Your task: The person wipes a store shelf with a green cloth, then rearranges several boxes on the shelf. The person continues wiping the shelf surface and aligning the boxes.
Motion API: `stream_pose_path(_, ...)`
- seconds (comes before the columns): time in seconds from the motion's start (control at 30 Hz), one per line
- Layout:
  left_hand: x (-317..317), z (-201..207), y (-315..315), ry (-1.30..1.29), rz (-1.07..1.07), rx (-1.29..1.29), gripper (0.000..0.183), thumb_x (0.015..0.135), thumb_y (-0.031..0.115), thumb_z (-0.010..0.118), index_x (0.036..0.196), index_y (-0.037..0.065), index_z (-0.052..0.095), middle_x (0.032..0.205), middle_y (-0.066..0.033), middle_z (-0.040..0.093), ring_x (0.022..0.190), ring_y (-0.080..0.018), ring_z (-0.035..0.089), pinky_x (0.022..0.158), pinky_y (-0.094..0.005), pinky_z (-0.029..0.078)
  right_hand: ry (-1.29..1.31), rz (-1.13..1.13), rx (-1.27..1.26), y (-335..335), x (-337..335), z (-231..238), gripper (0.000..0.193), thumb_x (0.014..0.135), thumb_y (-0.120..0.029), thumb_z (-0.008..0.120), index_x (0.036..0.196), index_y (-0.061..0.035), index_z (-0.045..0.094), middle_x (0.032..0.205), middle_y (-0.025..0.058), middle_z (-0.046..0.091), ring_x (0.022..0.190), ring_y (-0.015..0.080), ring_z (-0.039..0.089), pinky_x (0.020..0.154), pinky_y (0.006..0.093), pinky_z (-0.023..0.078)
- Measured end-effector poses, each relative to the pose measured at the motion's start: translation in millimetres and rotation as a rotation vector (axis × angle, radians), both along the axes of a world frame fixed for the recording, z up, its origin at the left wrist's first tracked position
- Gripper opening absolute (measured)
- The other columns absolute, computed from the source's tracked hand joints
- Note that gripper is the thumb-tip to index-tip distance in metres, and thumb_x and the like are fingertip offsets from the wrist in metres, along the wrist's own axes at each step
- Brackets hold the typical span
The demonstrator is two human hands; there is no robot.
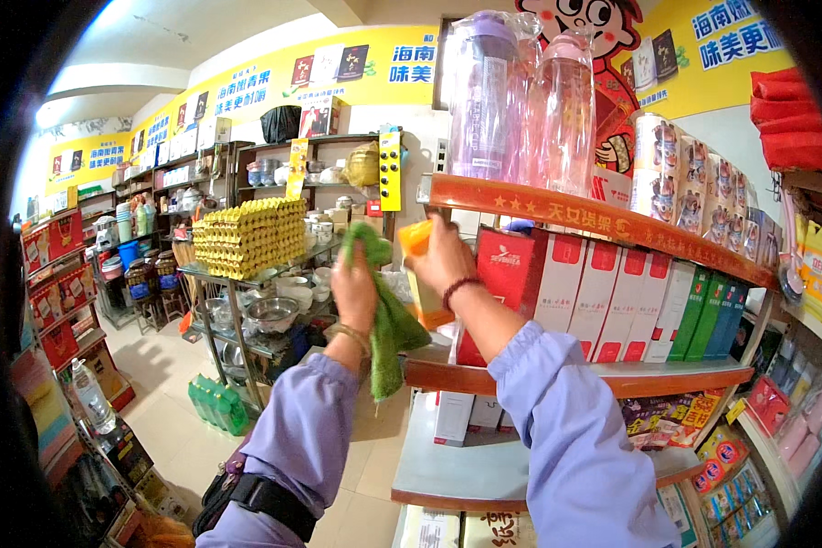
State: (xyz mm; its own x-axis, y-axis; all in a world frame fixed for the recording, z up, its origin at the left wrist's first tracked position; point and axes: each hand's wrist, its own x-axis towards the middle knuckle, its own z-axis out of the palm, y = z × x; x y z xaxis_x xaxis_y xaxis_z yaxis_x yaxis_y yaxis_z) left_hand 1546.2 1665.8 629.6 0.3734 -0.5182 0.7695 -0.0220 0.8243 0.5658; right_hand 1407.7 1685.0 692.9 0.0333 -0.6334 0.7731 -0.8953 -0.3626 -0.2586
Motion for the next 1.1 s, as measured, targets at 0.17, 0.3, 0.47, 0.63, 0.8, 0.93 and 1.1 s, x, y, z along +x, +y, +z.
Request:
stream_pose_path(0.17,40,-14,-22,-0.376,-0.261,0.190,0.063,0.085,0.047,0.064,0.124,0.001,0.048,0.108,-0.0166,0.062,0.098,-0.0216,0.060,0.079,-0.0319,0.048,0.000,-0.033,0.072,3,-5,22,0.056,0.071,-0.043,0.067,0.112,-0.0054,0.057,0.104,0.0220,0.061,0.096,0.0369,0.062,0.082,0.0447,0.052)
stream_pose_path(0.3,18,-43,-20,-0.714,-0.530,0.310,0.088,0.076,0.048,0.075,0.137,-0.002,0.036,0.121,-0.0160,0.057,0.111,-0.0228,0.055,0.096,-0.0307,0.043,0.023,-0.105,0.170,2,-2,15,0.063,0.075,-0.043,0.066,0.122,-0.0042,0.050,0.116,0.0242,0.054,0.100,0.0378,0.060,0.083,0.0446,0.051)
stream_pose_path(0.47,11,-46,-23,-0.755,-0.727,0.326,0.068,0.082,0.031,0.075,0.134,0.002,0.041,0.119,-0.0069,0.058,0.107,-0.0124,0.053,0.094,-0.0268,0.043,0.307,-0.152,0.170,37,22,12,0.062,0.082,-0.036,0.066,0.129,-0.0038,0.042,0.131,0.0287,0.043,0.107,0.0416,0.056,0.089,0.0457,0.049)
stream_pose_path(0.63,7,-43,-28,-0.785,-0.833,0.210,0.069,0.078,0.026,0.078,0.132,0.002,0.043,0.119,-0.0096,0.059,0.111,-0.0154,0.053,0.097,-0.0302,0.041,0.677,-0.044,-0.360,65,-10,-12,0.060,0.083,-0.024,0.066,0.135,-0.0100,0.041,0.140,0.0214,0.039,0.122,0.0363,0.049,0.102,0.0441,0.040)
stream_pose_path(0.8,3,-46,-31,-0.867,-0.713,0.199,0.072,0.076,0.029,0.080,0.132,0.001,0.043,0.118,-0.0099,0.059,0.110,-0.0161,0.053,0.096,-0.0304,0.041,0.727,0.010,-0.359,121,-41,-42,0.015,0.082,-0.024,0.067,0.086,-0.0097,0.063,0.083,0.0067,0.060,0.082,0.0227,0.057,0.074,0.0369,0.044)
stream_pose_path(0.93,-1,-41,-31,-0.923,-0.681,0.185,0.073,0.075,0.033,0.081,0.129,0.000,0.044,0.116,-0.0125,0.060,0.108,-0.0179,0.056,0.094,-0.0309,0.043,0.594,0.005,-0.189,120,-67,-95,0.030,0.089,-0.039,0.059,0.076,-0.0116,0.060,0.069,0.0043,0.056,0.073,0.0221,0.056,0.068,0.0365,0.041)
stream_pose_path(1.1,-20,-26,-24,-1.084,-0.585,0.244,0.076,0.071,0.038,0.082,0.125,-0.001,0.046,0.113,-0.0154,0.063,0.107,-0.0218,0.058,0.091,-0.0321,0.045,0.451,-0.111,-0.044,112,-91,-106,0.035,0.092,-0.046,0.050,0.085,-0.0123,0.053,0.080,0.0050,0.057,0.079,0.0232,0.056,0.072,0.0383,0.039)
